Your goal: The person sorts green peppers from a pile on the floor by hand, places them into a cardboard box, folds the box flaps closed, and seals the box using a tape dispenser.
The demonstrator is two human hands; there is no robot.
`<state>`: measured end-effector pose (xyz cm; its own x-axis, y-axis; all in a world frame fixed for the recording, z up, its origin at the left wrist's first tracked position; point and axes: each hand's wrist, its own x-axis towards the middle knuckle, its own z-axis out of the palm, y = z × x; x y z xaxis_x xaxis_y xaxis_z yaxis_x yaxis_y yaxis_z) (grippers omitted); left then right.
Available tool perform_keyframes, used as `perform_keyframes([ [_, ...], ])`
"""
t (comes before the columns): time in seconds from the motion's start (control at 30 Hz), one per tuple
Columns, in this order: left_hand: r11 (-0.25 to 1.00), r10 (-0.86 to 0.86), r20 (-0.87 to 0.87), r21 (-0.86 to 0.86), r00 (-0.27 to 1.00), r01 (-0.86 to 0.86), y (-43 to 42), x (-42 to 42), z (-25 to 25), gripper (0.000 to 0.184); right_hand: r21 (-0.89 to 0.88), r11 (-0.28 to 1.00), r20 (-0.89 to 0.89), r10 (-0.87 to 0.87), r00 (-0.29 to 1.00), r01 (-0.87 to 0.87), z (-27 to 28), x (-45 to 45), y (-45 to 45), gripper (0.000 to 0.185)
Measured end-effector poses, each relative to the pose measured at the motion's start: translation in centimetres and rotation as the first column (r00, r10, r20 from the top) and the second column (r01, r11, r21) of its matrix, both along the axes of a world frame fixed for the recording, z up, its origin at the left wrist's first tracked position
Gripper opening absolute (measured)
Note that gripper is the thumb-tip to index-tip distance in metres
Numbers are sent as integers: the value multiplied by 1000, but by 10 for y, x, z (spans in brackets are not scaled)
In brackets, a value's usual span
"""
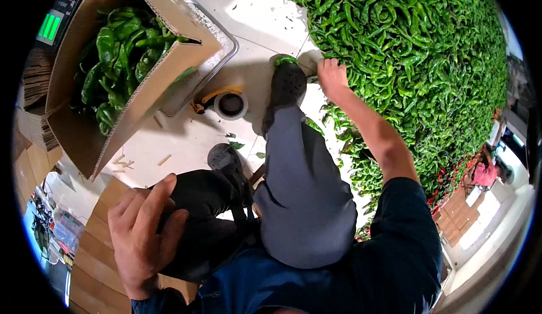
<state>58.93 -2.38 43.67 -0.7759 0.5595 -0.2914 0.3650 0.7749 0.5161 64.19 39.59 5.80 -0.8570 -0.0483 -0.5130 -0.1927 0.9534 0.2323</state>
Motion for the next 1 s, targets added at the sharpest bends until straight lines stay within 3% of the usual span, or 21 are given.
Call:
perform_keyframes([
  [0.1,999,-32,-8,-26,999,32,1,2,5,51,3,1000,34,22,999,-22,1,-15,7,36],
  [0.2,997,-68,24,-35,997,68,-2,2,6,54,-83,947,105,-302,948,311,38,-40,1,40],
  [0.23,997,-65,26,-32,998,66,-3,3,6,56,-174,866,184,-439,879,469,48,-51,7,51],
  [0.37,996,-74,12,-37,997,75,-8,4,6,60,-432,689,197,-558,806,582,73,-70,18,69],
  [0.5,996,-93,25,-14,995,93,-9,2,5,62,-644,158,474,-686,552,749,75,-80,12,60],
  [0.6,996,-92,44,4,995,92,-9,1,6,65,-589,-532,798,-499,337,608,67,-82,-6,54],
  [0.67,996,-90,38,19,995,89,-8,0,7,66,-520,-545,852,-382,357,657,70,-89,-11,48],
  [0.77,992,-123,35,28,992,122,-9,-1,11,65,-342,-671,935,-169,313,658,80,-94,-24,45],
  [0.87,984,-168,34,65,985,166,-8,0,12,62,-183,-792,979,-93,182,582,97,-106,-33,42],
  [0.93,974,-208,38,104,977,203,-8,1,13,60,-351,-773,928,-210,308,528,146,-131,-62,40],
  [1.0,956,-263,31,144,964,256,-8,2,12,57,-370,-791,834,-51,550,488,211,-162,-91,43],
])
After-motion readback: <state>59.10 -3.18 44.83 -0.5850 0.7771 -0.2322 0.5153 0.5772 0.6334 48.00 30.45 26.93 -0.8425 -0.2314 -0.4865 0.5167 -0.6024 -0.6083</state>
